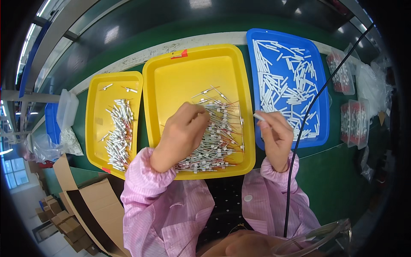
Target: The person assembles LED light components by hand, fitting led wires into plastic caps on a factory workbench.
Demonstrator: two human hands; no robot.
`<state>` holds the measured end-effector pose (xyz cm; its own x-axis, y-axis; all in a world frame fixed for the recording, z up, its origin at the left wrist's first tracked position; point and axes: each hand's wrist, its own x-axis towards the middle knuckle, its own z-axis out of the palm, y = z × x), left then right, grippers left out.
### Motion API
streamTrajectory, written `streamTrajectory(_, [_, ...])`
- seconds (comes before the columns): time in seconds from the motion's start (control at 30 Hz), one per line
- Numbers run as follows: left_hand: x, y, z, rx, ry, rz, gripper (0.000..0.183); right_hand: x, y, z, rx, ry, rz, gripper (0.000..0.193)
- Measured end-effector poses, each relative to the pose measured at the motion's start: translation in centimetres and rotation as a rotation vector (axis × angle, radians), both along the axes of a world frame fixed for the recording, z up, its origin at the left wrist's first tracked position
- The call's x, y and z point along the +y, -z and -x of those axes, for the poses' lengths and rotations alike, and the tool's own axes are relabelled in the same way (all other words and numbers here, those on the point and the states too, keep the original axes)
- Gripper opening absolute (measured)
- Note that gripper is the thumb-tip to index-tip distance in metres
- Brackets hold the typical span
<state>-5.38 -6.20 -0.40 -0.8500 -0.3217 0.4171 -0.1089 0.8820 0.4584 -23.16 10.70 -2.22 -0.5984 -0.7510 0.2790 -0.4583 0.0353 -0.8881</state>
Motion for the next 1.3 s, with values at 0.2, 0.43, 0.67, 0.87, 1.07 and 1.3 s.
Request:
streamTrajectory(0.2, [2.7, -1.6, -3.3, 0.328, -0.160, -0.794, 0.018, -1.4, 0.0, -2.5, -0.401, -0.364, 0.139, 0.022])
streamTrajectory(0.43, [4.1, -1.1, -4.9, 0.753, 0.004, -1.306, 0.015, -2.4, -0.5, -3.7, -0.501, -0.484, 0.178, 0.020])
streamTrajectory(0.67, [4.4, -1.0, -5.1, 0.788, -0.014, -1.334, 0.015, -2.3, -0.5, -4.0, -0.448, -0.493, 0.159, 0.020])
streamTrajectory(0.87, [4.1, -1.2, -5.4, 0.688, -0.199, -1.029, 0.015, -2.3, -1.0, -4.2, -0.356, -0.373, 0.164, 0.020])
streamTrajectory(1.07, [4.4, -1.1, -5.6, 0.757, -0.094, -1.176, 0.017, -2.5, -1.1, -4.3, -0.393, -0.478, 0.173, 0.021])
streamTrajectory(1.3, [4.5, -1.3, -5.5, 0.690, -0.115, -1.127, 0.016, -2.3, -1.5, -4.4, -0.434, -0.509, 0.154, 0.023])
